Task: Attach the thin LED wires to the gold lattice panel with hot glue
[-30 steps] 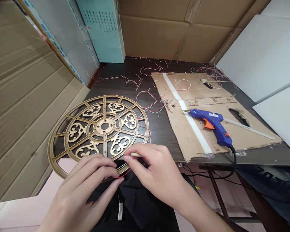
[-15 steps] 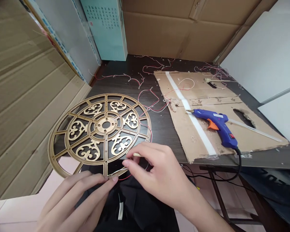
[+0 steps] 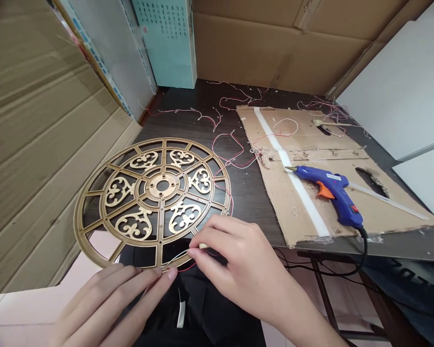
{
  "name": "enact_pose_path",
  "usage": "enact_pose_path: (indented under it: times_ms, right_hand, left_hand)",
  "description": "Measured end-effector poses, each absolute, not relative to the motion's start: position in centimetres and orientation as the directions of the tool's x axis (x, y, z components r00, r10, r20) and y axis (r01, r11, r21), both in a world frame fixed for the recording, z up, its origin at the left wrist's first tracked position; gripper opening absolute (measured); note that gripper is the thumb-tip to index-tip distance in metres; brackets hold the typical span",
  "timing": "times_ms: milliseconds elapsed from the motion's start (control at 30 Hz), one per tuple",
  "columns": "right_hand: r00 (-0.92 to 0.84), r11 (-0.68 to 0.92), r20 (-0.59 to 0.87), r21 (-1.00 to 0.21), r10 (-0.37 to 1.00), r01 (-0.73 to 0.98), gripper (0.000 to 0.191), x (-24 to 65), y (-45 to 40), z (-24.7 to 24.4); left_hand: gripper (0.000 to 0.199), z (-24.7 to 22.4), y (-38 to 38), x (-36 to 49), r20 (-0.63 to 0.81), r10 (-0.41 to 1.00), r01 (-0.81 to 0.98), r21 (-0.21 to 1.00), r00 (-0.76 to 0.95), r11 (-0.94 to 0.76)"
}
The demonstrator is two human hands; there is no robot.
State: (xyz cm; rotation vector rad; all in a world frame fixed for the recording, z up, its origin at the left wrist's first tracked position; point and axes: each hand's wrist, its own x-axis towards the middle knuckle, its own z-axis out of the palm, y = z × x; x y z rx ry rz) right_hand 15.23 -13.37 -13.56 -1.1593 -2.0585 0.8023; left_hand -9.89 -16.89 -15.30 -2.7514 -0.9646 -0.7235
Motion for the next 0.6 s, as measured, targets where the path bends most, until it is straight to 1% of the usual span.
enact_pose_path:
  times_ms: [67, 200, 267, 400, 600]
  right_hand:
    - [-0.402, 0.422, 0.227, -0.751, 0.887, 0.507, 0.009, 15.2, -13.5, -13.5]
    - [-0.396, 0.419, 0.227, -0.750, 0.890, 0.511, 0.009, 14.9, -13.4, -13.5]
    - [-0.388, 0.415, 0.229, -0.755, 0.893, 0.508, 0.009, 14.8, -13.3, -13.6]
    - [-0.373, 0.408, 0.234, -0.759, 0.898, 0.508, 0.009, 14.7, -13.3, -13.7]
    - [-0.418, 0.427, 0.223, -0.755, 0.881, 0.497, 0.009, 14.9, -13.6, -13.7]
  left_hand:
    - [0.045, -15.4, -16.9, -10.1, 0.502, 0.515, 0.597, -0.004, 0.695, -0.802]
    - [0.049, -16.7, -17.2, -10.4, 0.582, 0.494, 0.598, 0.017, 0.646, -0.801]
    - [0.046, -17.4, -17.4, -10.5, 0.586, 0.500, 0.599, 0.031, 0.637, -0.800]
    - [0.034, -18.2, -17.6, -10.7, 0.618, 0.522, 0.635, 0.047, 0.588, -0.771]
    - [0.032, -18.8, -17.3, -10.8, 0.653, 0.513, 0.663, 0.022, 0.557, -0.748]
